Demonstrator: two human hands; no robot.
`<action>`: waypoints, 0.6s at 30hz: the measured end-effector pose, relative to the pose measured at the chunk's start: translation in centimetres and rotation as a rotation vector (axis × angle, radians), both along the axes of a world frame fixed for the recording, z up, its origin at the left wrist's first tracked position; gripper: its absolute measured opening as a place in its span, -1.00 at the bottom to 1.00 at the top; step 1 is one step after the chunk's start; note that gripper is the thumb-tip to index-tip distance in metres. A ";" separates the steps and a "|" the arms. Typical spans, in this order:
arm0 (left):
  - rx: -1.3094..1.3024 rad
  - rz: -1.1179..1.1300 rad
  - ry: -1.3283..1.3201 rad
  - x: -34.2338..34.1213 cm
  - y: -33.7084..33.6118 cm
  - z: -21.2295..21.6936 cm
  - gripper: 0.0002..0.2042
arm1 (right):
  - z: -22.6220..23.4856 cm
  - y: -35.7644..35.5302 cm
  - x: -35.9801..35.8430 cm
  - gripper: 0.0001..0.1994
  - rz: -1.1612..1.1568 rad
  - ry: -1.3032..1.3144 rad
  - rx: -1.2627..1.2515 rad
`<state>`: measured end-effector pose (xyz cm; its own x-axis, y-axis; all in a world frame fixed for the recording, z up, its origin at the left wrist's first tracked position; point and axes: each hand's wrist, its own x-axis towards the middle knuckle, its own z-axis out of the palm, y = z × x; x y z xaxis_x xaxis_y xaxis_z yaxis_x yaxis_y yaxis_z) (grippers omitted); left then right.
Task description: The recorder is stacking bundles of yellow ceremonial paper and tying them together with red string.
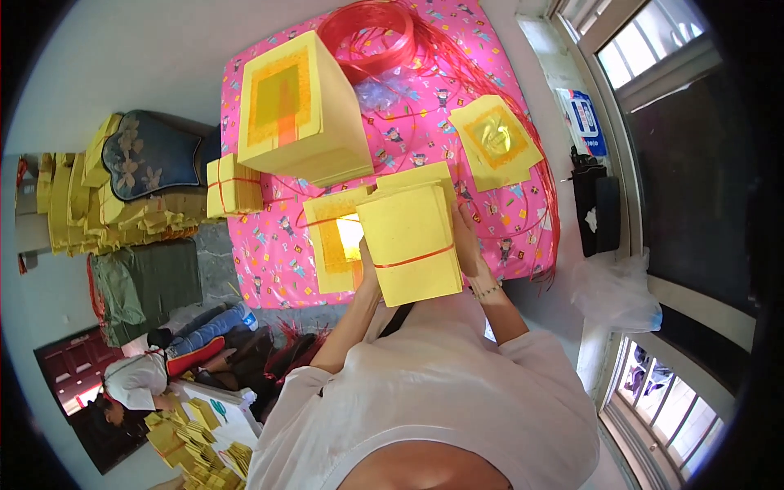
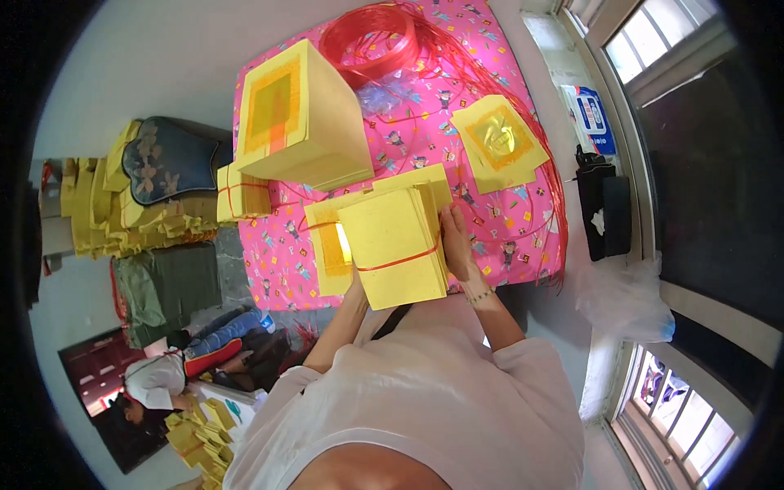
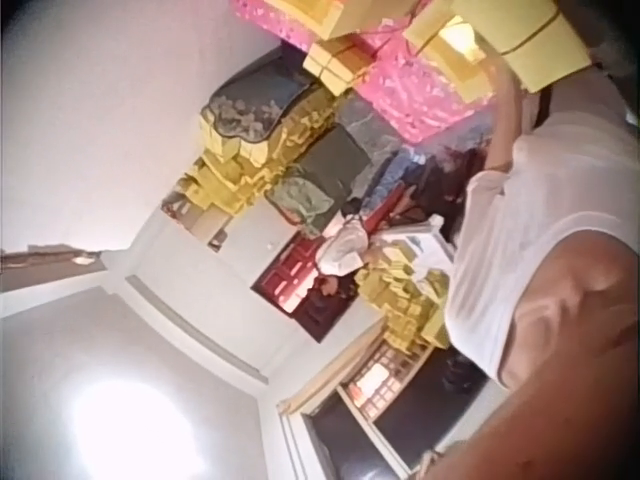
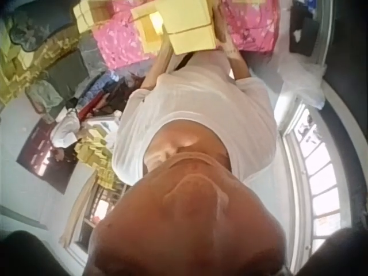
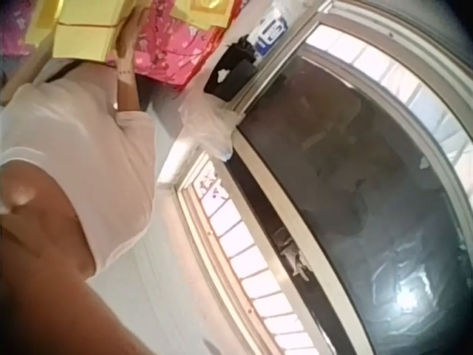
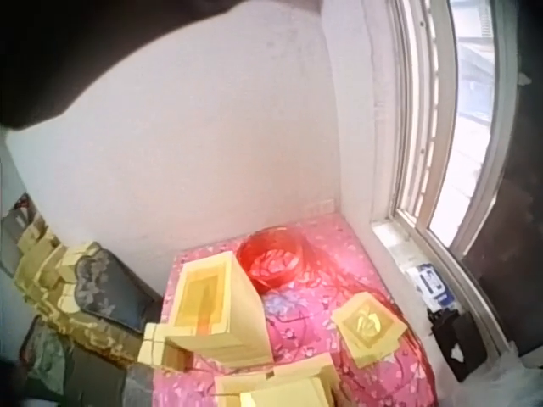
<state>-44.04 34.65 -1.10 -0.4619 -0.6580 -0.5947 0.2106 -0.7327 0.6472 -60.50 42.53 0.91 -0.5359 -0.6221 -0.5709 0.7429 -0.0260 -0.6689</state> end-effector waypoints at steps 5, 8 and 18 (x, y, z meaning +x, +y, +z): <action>-0.004 0.031 0.030 -1.0 0.1 3.8 -0.68 | 3.0 0.7 -0.2 -0.79 0.022 0.053 -0.071; -0.020 0.042 0.057 -1.6 -0.3 6.3 -0.67 | 5.0 0.4 -0.1 -0.79 -0.029 0.121 -0.083; -0.245 -0.053 0.203 -3.1 -3.9 13.8 -0.59 | 12.1 -0.9 -1.9 -0.80 -0.053 0.218 -0.186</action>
<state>-47.18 30.78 12.74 -0.5921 -0.7423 -0.3138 0.3193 -0.5736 0.7544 -62.41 41.67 13.03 -0.6679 -0.6731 -0.3174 0.5764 -0.1982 -0.7928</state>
